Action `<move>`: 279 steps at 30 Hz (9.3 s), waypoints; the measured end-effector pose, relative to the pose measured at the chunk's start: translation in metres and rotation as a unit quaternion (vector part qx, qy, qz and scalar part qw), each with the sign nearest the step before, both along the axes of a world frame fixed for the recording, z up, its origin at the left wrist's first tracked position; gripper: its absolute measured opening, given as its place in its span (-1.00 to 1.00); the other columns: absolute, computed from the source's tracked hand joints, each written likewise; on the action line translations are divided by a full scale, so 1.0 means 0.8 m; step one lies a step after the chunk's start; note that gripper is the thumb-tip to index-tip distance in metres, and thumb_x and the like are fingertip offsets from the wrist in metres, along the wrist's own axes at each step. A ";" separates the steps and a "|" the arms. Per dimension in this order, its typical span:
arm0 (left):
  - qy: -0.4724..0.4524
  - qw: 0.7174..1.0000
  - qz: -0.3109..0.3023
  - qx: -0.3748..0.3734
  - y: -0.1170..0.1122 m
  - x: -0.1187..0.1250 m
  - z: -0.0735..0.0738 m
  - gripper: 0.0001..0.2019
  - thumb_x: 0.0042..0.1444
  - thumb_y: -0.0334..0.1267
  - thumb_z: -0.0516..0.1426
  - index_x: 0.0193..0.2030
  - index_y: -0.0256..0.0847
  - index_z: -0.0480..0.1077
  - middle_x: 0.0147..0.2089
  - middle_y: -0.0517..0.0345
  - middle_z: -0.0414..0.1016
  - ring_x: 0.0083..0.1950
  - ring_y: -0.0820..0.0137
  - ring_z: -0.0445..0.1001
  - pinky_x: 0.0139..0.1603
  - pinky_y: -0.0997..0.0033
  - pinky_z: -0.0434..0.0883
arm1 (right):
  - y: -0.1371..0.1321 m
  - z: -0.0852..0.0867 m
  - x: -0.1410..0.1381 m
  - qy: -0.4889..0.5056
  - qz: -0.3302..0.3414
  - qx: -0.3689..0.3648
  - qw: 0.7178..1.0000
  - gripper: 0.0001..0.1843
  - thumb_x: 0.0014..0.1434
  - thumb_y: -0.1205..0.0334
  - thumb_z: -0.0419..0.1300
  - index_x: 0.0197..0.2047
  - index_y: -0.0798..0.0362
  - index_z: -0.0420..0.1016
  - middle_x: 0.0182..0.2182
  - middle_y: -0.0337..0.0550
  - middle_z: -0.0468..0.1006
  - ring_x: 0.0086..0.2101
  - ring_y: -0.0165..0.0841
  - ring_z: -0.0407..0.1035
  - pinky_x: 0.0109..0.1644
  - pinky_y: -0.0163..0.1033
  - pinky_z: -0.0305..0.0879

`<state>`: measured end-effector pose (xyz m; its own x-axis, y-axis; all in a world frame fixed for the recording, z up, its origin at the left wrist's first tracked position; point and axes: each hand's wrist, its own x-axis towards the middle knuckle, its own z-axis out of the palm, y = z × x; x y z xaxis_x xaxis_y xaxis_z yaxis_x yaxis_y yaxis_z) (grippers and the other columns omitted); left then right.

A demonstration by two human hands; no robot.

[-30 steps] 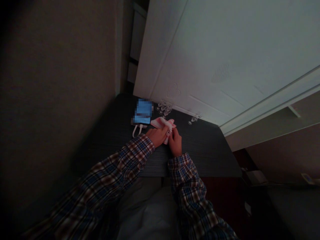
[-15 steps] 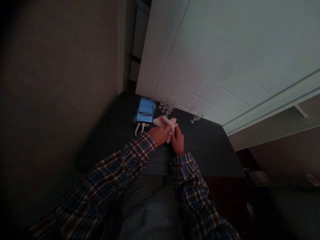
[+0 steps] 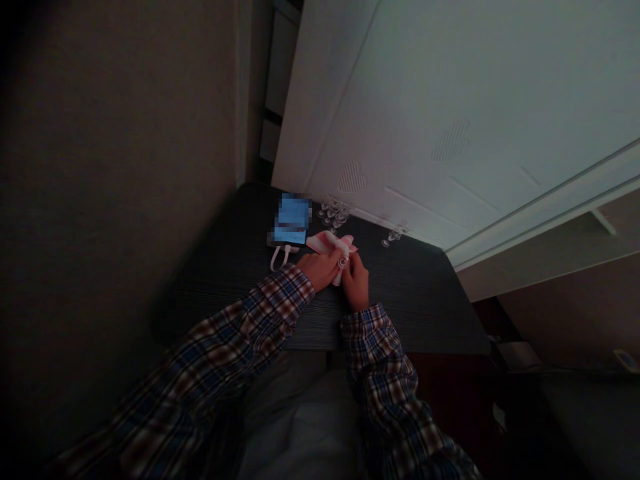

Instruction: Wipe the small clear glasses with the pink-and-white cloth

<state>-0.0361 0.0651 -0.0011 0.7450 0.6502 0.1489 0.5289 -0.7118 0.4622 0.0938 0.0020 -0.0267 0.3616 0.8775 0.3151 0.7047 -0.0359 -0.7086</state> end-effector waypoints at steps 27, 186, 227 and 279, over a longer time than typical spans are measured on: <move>0.004 1.000 0.000 -0.005 -0.001 -0.002 0.004 -0.46 0.30 -0.12 -0.19 0.38 -0.18 -0.15 0.01 -0.18 0.45 -0.12 0.11 0.52 -0.17 0.20 0.40 | 0.000 0.001 -0.001 -0.002 0.003 -0.004 1.000 -0.69 0.24 0.02 -0.04 -0.20 0.07 0.36 -0.41 -0.27 0.43 -0.44 -0.47 0.22 -0.35 -0.38 0.10; 0.007 1.000 0.012 -0.002 -0.003 0.000 0.002 -0.56 0.27 -0.17 -0.11 0.27 -0.19 0.03 -0.07 -0.14 0.48 -0.19 0.16 0.53 -0.25 0.25 0.41 | 0.000 -0.001 0.004 -0.022 0.000 0.001 1.000 -0.74 0.23 0.05 -0.01 -0.29 0.06 0.32 -0.45 -0.29 0.38 -0.43 -0.46 0.22 -0.35 -0.36 0.08; 0.000 1.000 0.007 -0.014 0.000 0.002 -0.002 -0.60 0.29 -0.15 -0.13 0.22 -0.19 0.10 -0.08 -0.10 0.49 -0.16 0.15 0.53 -0.22 0.26 0.39 | 0.002 0.000 0.003 -0.025 -0.003 0.016 1.000 -0.78 0.21 0.10 0.02 -0.29 0.06 0.35 -0.46 -0.29 0.40 -0.43 -0.47 0.23 -0.34 -0.37 0.09; 0.010 1.000 0.017 0.005 -0.005 0.000 0.002 -0.56 0.30 -0.15 -0.15 0.27 -0.21 0.03 -0.07 -0.13 0.48 -0.13 0.18 0.53 -0.19 0.28 0.39 | 0.002 0.000 0.003 -0.015 -0.004 0.010 1.000 -0.80 0.19 0.12 0.02 -0.33 0.06 0.32 -0.49 -0.31 0.38 -0.46 -0.48 0.19 -0.37 -0.38 0.07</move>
